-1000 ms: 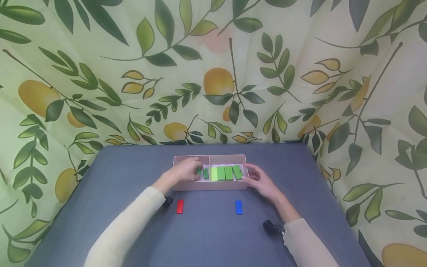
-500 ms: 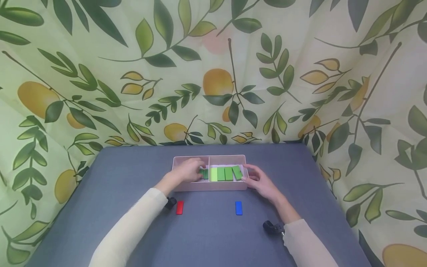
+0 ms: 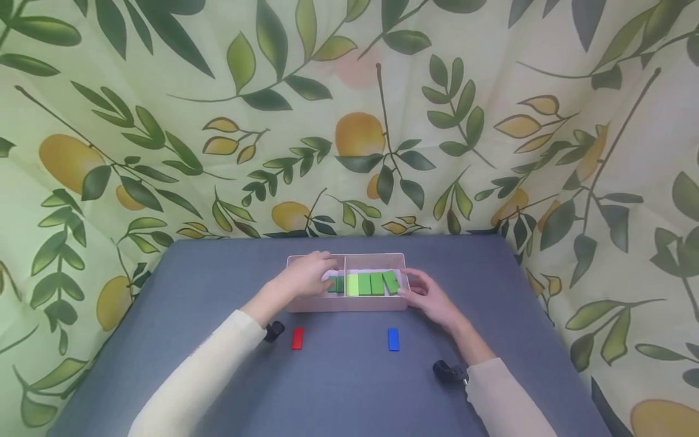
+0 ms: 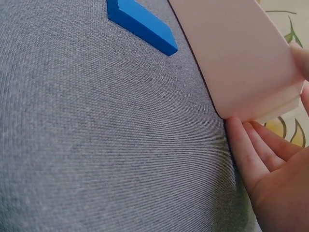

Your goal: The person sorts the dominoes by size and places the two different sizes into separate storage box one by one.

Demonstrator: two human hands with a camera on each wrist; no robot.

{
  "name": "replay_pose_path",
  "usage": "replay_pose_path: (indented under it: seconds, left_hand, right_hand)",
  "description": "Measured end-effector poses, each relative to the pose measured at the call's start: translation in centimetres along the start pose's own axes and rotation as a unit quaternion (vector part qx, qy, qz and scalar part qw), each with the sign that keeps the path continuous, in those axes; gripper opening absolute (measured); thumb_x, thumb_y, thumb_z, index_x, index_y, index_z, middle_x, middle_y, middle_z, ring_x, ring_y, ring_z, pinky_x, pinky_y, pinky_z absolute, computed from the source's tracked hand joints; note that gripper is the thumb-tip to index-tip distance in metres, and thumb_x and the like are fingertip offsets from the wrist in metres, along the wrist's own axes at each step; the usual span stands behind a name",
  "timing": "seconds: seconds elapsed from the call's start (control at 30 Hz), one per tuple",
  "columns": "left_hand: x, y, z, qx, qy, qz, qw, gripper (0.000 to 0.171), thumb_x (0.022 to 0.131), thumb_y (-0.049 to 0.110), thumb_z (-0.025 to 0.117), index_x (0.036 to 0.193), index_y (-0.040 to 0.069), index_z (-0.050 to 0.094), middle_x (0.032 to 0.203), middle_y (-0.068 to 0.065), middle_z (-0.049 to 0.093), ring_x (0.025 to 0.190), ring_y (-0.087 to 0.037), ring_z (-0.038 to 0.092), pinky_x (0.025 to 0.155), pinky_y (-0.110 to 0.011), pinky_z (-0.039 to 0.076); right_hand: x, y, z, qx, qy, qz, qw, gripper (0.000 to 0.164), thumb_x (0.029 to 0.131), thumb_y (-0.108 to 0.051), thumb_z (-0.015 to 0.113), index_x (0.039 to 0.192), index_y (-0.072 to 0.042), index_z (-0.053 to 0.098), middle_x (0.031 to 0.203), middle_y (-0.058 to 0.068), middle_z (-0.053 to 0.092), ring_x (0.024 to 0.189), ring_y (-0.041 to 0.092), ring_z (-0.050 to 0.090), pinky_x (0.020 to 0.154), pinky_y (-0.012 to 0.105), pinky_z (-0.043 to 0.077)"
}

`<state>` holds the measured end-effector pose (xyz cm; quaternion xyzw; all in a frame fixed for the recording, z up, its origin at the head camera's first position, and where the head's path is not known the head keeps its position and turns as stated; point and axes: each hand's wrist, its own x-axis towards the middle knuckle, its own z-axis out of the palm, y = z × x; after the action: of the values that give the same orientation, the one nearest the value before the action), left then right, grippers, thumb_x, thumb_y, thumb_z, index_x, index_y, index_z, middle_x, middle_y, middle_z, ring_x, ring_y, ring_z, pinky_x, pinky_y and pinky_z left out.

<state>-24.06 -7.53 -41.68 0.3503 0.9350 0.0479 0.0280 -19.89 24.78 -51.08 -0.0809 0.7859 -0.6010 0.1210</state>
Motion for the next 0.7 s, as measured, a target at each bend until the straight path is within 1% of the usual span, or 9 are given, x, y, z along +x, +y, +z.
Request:
replay_pose_path:
  seconds: [0.17, 0.33, 0.43, 0.53, 0.7]
  left_hand:
    - [-1.1, 0.9, -1.2, 0.024, 0.014, 0.031, 0.9992, 0.031, 0.092, 0.024, 0.075, 0.12, 0.011, 0.071, 0.116, -0.005, 0.066, 0.104, -0.024, 0.063, 0.089, -0.038, 0.054]
    - [-2.5, 1.5, -1.9, 0.039, 0.03, 0.053, 0.9974, 0.027, 0.091, 0.025, 0.075, 0.114, 0.011, 0.073, 0.105, -0.002, 0.065, 0.096, -0.02, 0.063, 0.083, -0.035, 0.054]
    - [-3.5, 1.8, -2.2, 0.049, 0.033, 0.066, 0.9961, 0.024, 0.092, 0.027, 0.074, 0.112, 0.013, 0.074, 0.101, -0.001, 0.064, 0.091, -0.018, 0.061, 0.078, -0.033, 0.053]
    - [-4.5, 2.1, -2.3, 0.058, 0.038, 0.081, 0.9943, 0.022, 0.092, 0.028, 0.073, 0.109, 0.014, 0.073, 0.097, 0.0, 0.064, 0.087, -0.016, 0.059, 0.074, -0.031, 0.053]
    - [-5.9, 2.3, -2.3, 0.055, 0.04, 0.091, 0.9936, 0.022, 0.091, 0.026, 0.074, 0.107, 0.013, 0.073, 0.095, 0.001, 0.065, 0.083, -0.016, 0.058, 0.074, -0.032, 0.053]
  right_hand:
    - [0.1, 0.2, 0.0, -0.005, 0.001, 0.002, 1.0, 0.065, 0.101, -0.028, 0.067, 0.155, -0.009, 0.036, 0.144, 0.03, 0.043, 0.123, 0.037, 0.052, 0.091, 0.032, 0.056]
    - [0.0, 0.0, 0.0, -0.003, -0.001, 0.0, 1.0, 0.065, 0.101, -0.027, 0.066, 0.155, -0.009, 0.035, 0.145, 0.031, 0.042, 0.125, 0.038, 0.051, 0.092, 0.035, 0.056]
    - [0.0, 0.0, 0.0, -0.005, -0.001, -0.001, 1.0, 0.065, 0.101, -0.027, 0.066, 0.155, -0.009, 0.035, 0.145, 0.031, 0.042, 0.124, 0.038, 0.051, 0.093, 0.037, 0.056]
    - [0.1, 0.1, -0.1, -0.008, -0.001, -0.001, 1.0, 0.065, 0.101, -0.028, 0.066, 0.155, -0.009, 0.035, 0.145, 0.03, 0.042, 0.124, 0.038, 0.051, 0.093, 0.036, 0.056]
    - [0.2, 0.2, -0.1, -0.009, -0.001, 0.004, 1.0, 0.066, 0.101, -0.031, 0.066, 0.155, -0.01, 0.035, 0.147, 0.03, 0.041, 0.126, 0.04, 0.05, 0.093, 0.036, 0.056]
